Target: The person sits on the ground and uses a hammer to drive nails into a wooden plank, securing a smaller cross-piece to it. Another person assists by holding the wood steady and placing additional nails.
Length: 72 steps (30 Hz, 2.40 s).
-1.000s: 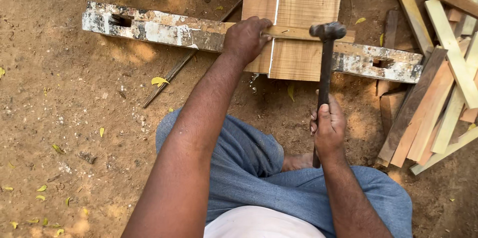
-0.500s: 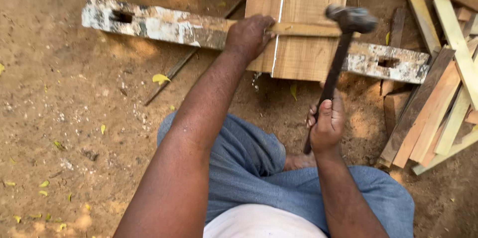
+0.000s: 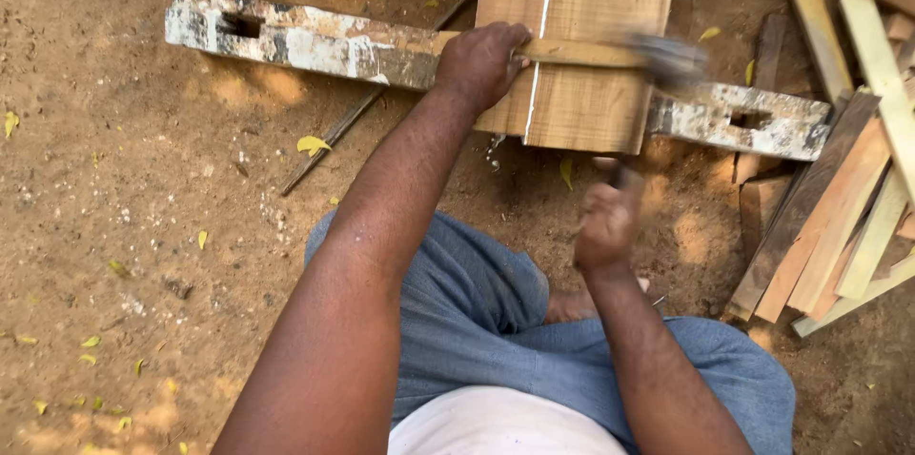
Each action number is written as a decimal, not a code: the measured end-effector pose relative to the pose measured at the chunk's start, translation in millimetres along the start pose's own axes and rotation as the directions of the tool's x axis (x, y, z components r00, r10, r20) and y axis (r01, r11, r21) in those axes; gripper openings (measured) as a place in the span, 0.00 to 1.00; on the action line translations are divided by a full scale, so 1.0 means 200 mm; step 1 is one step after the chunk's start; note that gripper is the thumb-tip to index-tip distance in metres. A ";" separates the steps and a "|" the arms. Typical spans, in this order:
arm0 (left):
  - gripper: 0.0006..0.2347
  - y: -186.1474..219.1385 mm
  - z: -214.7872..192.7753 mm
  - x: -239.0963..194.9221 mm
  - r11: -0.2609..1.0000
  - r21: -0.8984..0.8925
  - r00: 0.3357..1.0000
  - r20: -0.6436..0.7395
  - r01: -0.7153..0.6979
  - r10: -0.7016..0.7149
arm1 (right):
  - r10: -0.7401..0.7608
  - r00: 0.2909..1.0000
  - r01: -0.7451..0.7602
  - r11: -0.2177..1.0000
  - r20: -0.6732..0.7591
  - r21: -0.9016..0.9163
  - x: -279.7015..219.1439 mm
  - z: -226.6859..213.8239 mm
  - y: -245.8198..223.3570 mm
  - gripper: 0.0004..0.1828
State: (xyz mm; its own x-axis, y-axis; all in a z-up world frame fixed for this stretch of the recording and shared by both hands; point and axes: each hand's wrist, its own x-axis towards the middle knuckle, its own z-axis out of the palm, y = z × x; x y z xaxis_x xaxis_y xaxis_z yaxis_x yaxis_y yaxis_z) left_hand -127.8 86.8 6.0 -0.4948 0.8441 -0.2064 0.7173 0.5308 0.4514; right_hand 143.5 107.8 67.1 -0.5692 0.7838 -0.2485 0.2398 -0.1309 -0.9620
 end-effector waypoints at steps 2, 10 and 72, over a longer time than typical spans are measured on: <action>0.14 0.00 -0.04 0.03 0.998 0.055 0.999 -0.033 -0.030 0.032 | 0.401 0.911 -0.390 0.913 0.098 -0.117 0.13 -0.01 -0.03 0.23; 0.13 -0.01 -0.01 0.02 0.997 0.016 0.990 0.120 0.078 -0.080 | -0.311 0.950 0.311 0.944 -0.018 0.107 0.00 -0.07 0.03 0.22; 0.13 0.71 0.21 -1.05 -0.425 -0.780 0.858 0.513 0.459 -0.015 | 0.487 0.862 -0.312 0.298 -0.138 -0.902 -0.75 -1.33 0.30 0.42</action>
State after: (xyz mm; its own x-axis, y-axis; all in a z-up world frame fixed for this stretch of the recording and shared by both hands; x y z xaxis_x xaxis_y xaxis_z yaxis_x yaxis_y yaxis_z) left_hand 99.4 -12.3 77.4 -0.1836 0.7555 -0.6289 -0.9147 0.1030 0.3908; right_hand 452.0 143.6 76.7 -0.2656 0.6956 -0.6675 0.9587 0.2638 -0.1066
